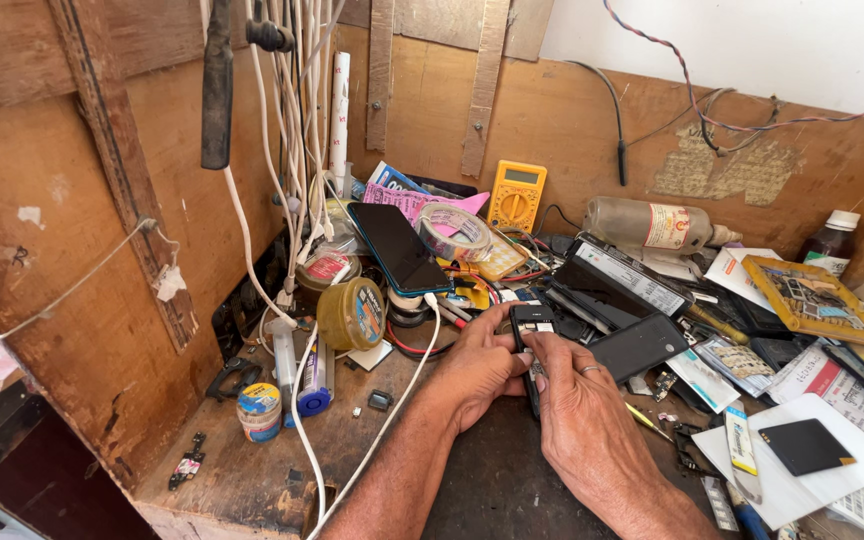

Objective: The person handles a small electronic device, removes a white sticker from its back, and uses a screwdriver to unscrew and remove the back cover. The person then manipulates internal components and places the back cover aside.

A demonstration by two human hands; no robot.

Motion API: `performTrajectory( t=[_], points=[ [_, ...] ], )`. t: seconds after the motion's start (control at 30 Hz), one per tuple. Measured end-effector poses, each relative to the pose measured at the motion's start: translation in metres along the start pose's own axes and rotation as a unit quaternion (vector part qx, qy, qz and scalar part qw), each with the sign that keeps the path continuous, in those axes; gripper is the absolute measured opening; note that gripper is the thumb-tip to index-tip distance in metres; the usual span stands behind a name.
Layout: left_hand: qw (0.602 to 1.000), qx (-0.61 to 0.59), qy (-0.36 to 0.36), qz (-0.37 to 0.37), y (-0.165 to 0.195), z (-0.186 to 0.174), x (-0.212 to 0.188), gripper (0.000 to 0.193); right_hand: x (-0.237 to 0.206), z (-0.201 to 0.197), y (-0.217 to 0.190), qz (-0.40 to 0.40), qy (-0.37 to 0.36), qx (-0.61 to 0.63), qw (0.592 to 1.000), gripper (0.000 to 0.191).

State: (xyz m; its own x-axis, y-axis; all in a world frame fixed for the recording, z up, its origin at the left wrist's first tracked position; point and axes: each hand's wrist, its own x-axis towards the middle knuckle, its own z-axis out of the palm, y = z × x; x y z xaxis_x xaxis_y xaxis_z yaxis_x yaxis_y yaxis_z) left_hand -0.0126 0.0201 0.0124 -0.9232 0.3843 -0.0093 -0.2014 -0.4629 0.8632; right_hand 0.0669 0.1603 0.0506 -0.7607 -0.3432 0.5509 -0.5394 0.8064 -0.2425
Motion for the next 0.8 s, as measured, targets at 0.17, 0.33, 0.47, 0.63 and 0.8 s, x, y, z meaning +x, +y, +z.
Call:
performTrajectory(
  t=[0.17, 0.33, 0.47, 0.63, 0.8],
  points=[
    [1.000, 0.002, 0.006, 0.003, 0.001, -0.001, 0.001, 0.069, 0.000, 0.001, 0.003, -0.014, 0.064, 0.101, 0.993, 0.040],
    [1.000, -0.011, 0.004, -0.006, 0.000, 0.000, 0.002, 0.069, 0.007, -0.005, 0.013, 0.047, 0.115, 0.110, 0.986, 0.018],
    [1.000, 0.022, 0.013, -0.004, -0.001, 0.001, 0.002, 0.069, 0.023, -0.008, 0.023, -0.019, 0.086, 0.048, 0.995, 0.012],
    [1.000, -0.002, -0.006, 0.010, -0.001, 0.001, 0.001, 0.066, 0.028, -0.002, 0.024, -0.058, 0.093, 0.047, 0.993, 0.015],
    [1.000, 0.026, 0.010, -0.002, -0.001, 0.002, 0.001, 0.069, 0.023, -0.001, 0.026, -0.068, 0.101, 0.040, 0.992, 0.019]
  ],
)
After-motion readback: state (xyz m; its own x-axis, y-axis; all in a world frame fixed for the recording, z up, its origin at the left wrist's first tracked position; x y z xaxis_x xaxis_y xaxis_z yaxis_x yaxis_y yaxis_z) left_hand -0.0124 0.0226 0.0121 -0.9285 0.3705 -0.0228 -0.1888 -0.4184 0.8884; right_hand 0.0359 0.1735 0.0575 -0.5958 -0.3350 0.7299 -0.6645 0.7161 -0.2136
